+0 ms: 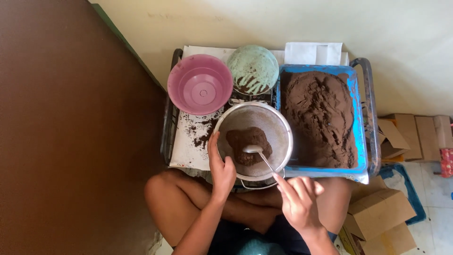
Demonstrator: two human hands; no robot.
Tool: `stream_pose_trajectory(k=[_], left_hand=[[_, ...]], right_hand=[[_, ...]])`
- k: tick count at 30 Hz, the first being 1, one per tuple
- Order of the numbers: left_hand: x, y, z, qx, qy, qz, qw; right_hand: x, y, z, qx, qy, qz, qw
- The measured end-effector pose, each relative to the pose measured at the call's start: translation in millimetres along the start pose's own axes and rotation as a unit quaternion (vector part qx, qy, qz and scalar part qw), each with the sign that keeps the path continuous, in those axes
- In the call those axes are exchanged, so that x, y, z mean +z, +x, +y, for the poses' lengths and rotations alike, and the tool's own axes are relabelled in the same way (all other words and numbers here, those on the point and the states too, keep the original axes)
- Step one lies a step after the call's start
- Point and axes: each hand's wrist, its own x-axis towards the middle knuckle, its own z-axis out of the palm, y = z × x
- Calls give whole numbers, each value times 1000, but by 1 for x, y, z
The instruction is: Sifting coffee powder from a tray into a container using a sieve and a spoon.
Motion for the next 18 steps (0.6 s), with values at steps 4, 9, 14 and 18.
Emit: stream_pose_trajectory(k=[4,9,14,18], left_hand=[[-3,-1,0,-9,-12,-7,1000],[-3,0,-4,5,0,-13,1000],[-7,0,3,-7,-4,-29,1000],[-15,3,7,-23,0,-42,999]], right_hand=[[-17,-8,2,10,5,27,1000],[-64,18,-10,-25,32,-6,999],[-27,24,-3,-38,7,-22,999],[16,40,7,-59,30,-1,998]])
